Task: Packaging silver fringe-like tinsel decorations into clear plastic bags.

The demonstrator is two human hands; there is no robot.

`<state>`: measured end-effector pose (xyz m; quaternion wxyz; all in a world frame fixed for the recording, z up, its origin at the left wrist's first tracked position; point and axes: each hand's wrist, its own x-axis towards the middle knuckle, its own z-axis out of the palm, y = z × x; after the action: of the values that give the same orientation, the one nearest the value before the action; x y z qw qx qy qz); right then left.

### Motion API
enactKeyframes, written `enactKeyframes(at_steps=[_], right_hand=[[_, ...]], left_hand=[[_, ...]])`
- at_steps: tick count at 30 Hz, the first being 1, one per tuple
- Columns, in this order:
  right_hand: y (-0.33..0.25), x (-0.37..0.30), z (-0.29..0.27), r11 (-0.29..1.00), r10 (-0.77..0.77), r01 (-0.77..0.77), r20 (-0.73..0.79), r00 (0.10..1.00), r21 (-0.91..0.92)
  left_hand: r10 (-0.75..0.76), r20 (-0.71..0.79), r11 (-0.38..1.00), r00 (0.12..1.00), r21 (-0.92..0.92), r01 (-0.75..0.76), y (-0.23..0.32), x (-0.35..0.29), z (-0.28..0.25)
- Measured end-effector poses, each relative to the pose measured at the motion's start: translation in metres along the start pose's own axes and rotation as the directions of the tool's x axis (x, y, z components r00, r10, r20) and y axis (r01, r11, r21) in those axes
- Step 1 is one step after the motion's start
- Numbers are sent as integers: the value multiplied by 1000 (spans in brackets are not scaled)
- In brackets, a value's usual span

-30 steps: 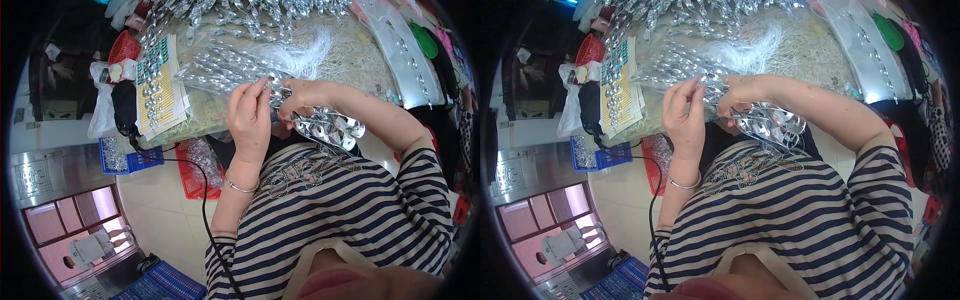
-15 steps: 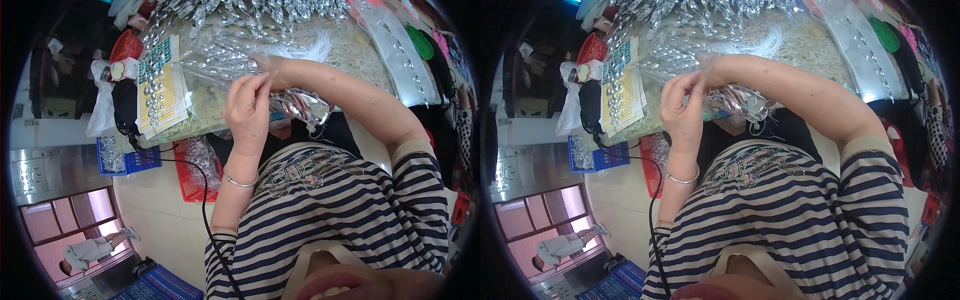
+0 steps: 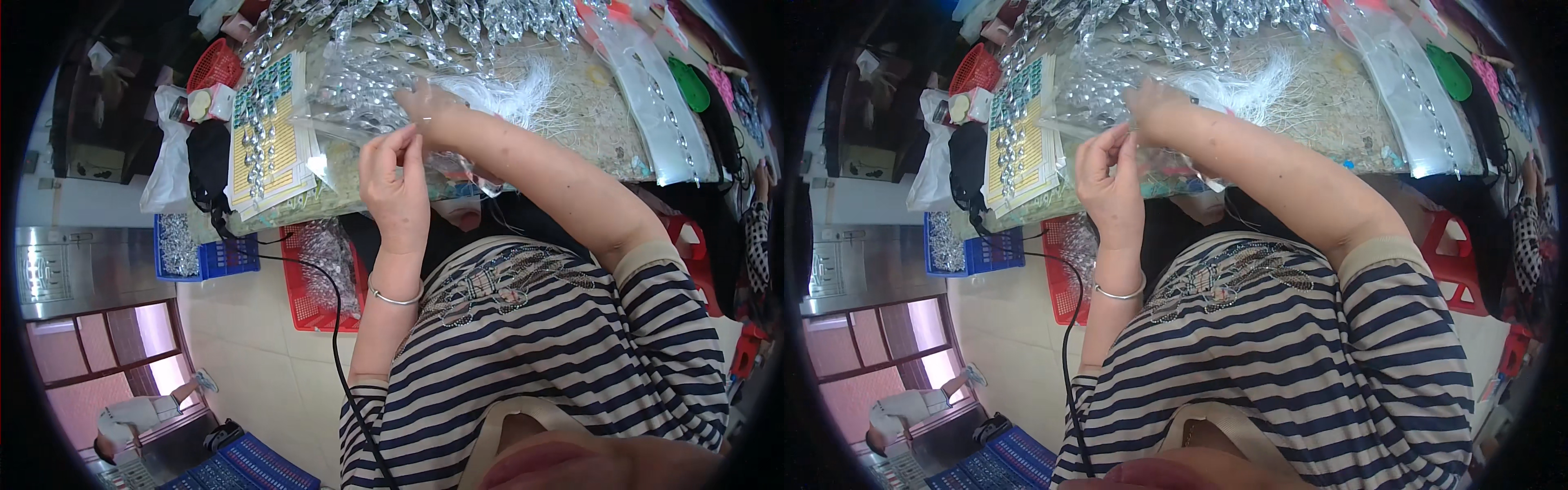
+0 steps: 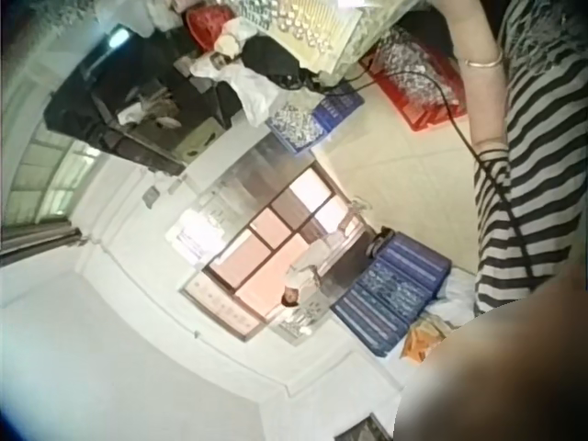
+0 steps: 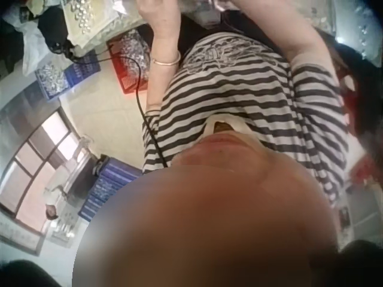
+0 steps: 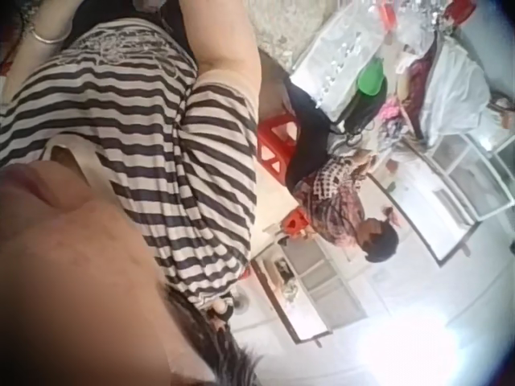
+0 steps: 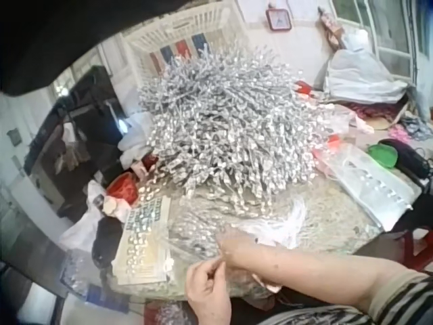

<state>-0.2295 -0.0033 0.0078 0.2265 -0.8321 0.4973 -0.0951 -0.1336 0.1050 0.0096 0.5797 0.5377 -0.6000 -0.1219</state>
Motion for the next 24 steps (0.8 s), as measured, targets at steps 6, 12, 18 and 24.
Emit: enactKeyframes(at_steps=[6,12,18,24], right_hand=[[-5,25,12,988,46,-43,-13,999,145],[-19,53,23,995,49,-39,-106,993,96],[-30,35,43,995,-78,61,-238,968,-78],[-30,-4,47,976,-210,181,-285,935,-124]], left_hand=[[100,-20,993,995,65,-98,-5,-3,1],[54,-33,995,998,87,-51,-15,-2,-10],[-215,-36,959,976,178,218,-40,-27,-14],[-377,-28,913,926,159,377,-58,-53,-11]])
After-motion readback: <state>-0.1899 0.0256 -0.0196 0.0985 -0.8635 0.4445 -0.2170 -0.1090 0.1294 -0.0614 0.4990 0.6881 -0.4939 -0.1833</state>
